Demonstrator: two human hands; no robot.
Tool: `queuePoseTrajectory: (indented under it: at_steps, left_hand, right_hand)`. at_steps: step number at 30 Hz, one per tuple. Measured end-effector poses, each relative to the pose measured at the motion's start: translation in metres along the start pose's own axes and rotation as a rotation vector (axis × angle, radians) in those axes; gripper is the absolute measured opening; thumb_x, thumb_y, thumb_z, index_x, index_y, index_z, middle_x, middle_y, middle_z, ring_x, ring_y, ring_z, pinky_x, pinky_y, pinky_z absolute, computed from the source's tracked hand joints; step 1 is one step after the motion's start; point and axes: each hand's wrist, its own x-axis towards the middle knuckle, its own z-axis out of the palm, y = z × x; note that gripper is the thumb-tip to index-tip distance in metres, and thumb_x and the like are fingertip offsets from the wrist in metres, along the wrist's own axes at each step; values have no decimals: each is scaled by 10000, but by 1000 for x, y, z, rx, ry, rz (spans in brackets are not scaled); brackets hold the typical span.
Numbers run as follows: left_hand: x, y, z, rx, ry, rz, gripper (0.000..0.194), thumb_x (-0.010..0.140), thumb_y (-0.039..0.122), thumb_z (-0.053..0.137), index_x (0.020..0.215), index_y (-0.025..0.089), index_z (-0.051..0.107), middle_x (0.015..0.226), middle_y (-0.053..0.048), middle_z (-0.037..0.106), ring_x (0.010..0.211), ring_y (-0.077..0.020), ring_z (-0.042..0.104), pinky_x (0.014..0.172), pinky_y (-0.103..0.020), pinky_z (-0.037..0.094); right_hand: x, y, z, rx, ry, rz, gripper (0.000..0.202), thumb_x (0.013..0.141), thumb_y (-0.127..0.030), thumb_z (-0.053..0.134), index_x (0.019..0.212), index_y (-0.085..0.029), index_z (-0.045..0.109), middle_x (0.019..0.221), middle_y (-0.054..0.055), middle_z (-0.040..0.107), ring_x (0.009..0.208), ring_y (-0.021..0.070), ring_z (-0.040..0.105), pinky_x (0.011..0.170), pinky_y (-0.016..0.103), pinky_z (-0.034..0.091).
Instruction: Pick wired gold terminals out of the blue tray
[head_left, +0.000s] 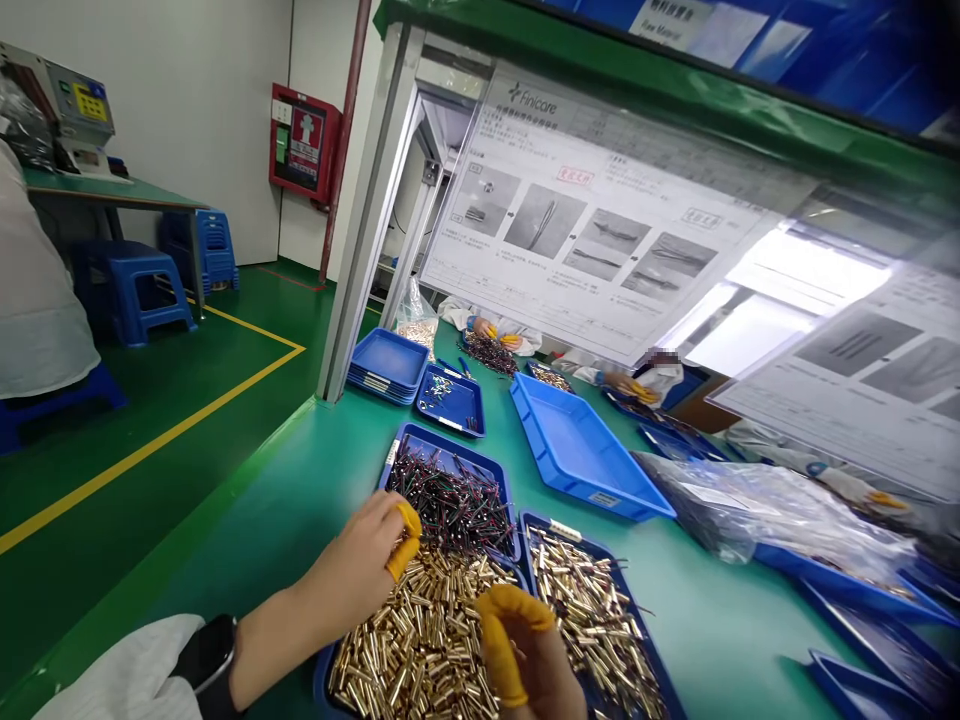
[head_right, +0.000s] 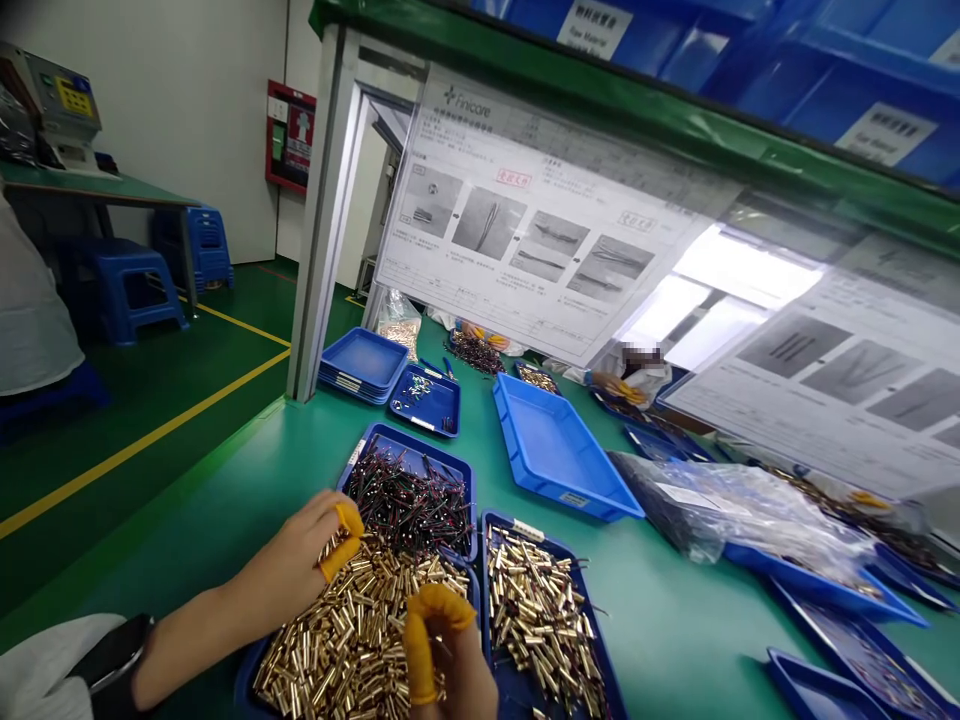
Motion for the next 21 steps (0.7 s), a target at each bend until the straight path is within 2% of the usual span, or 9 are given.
queuePoseTrajectory:
  at_steps: [3,6,8,10,12,14,17,21]
  left_hand:
    - [-9,12,4,-78,-102,191,238,807,-18,391,898,179,489,942,-55,537,900,-211,483,827,-354,439]
    - [-16,19,7,-171,-152,245,266,835,4,373,997,179,489,1017,-73,527,981,-214,464,888,-339,404]
    - [-18,22,7,-264,-155,210,259,850,33,379,1022,193,488,1027,-64,527,993,-205,465,905,-327,385]
    - [-17,24,7,-371,-150,104,231,842,54,407,987,208,501,983,-42,538,946,-193,490,862,-310,400]
    - [-15,26,8,-464,-162,-31,207,811,59,448,933,213,515,907,-18,547,866,-180,513,793,-295,419]
    - [-14,25,10,-544,-181,-119,210,777,60,483,917,213,521,857,-3,549,819,-176,518,759,-297,420]
    - [-14,22,15,-676,-192,-149,201,762,85,515,916,214,520,859,1,547,814,-176,518,758,-310,418]
    - [-14,19,17,-830,-209,-160,154,781,122,526,901,215,499,860,3,538,821,-174,521,757,-316,423]
  right_hand:
    - [0,7,0,-31,-171,-58,238,764,-365,647,964,-238,622,775,19,685,671,152,639,594,189,518]
    - [4,11,-6,-95,-368,-30,167,783,-315,634,925,-225,639,754,28,689,698,176,662,640,220,536]
    - [5,12,-7,-112,-423,9,145,770,-327,646,861,-215,653,775,44,702,713,190,674,649,237,545]
    - [4,9,-5,-83,-388,59,189,752,-382,657,830,-210,647,757,46,712,636,175,673,597,232,548]
    - [0,5,0,-56,-362,108,256,736,-442,657,820,-201,634,658,33,709,520,145,650,523,209,532]
    - [-2,1,4,-42,-388,147,304,744,-489,632,804,-191,611,500,-1,666,398,109,596,444,174,489]
    - [-4,-4,6,14,-468,214,333,778,-527,570,779,-195,544,354,-53,580,287,73,520,372,135,429]
    - [-1,-10,5,162,-575,294,314,792,-503,574,780,-206,471,352,-81,570,257,63,513,340,122,411]
